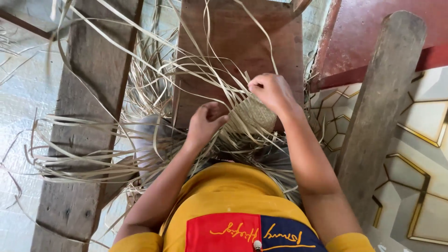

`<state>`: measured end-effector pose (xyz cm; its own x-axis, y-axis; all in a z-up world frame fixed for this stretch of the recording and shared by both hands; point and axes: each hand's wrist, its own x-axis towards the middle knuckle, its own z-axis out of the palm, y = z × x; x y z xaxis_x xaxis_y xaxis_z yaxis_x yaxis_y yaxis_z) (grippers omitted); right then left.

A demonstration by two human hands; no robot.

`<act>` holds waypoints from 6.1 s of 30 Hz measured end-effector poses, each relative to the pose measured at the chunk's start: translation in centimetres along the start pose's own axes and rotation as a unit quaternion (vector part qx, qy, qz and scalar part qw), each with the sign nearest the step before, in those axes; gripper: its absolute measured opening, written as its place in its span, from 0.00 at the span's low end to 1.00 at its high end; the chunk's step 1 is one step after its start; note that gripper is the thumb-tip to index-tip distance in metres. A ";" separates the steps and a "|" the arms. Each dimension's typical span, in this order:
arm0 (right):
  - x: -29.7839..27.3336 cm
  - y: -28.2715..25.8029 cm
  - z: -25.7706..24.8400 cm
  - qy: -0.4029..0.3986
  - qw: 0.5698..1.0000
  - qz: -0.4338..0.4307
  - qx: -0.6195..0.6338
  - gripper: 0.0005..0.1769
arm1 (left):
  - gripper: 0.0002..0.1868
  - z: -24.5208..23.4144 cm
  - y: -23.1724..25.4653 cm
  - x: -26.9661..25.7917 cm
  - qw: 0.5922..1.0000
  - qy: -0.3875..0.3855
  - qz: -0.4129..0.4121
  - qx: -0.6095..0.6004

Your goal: A person is weaving thin bamboo or palm strips together to create a mat or basket, using their hands to interlace the flexible material.

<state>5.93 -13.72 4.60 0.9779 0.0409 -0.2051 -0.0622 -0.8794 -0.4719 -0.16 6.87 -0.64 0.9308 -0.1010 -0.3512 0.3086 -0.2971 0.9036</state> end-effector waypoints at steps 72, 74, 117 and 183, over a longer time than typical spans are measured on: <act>-12.4 2.1 -11.0 0.392 0.915 -0.015 0.091 0.39 | 0.13 4.1 6.0 6.7 0.997 -0.050 0.031 -0.048; -8.7 0.3 -8.1 0.267 0.960 -0.039 0.071 0.31 | 0.14 3.6 6.4 6.1 0.993 -0.062 0.049 -0.082; -1.4 6.8 -0.5 0.006 0.951 0.029 0.306 0.01 | 0.13 -8.4 -6.8 -3.7 0.914 0.021 0.028 0.405; -0.7 -3.5 -7.0 0.075 0.851 -0.353 -0.382 0.04 | 0.21 5.6 9.2 5.5 0.992 -0.076 -0.029 0.094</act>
<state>6.88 -13.97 12.38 0.7358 0.6761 0.0377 0.6430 -0.7151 0.2743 6.72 -1.76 4.36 0.8674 -0.2169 -0.4478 0.3057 -0.4778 0.8236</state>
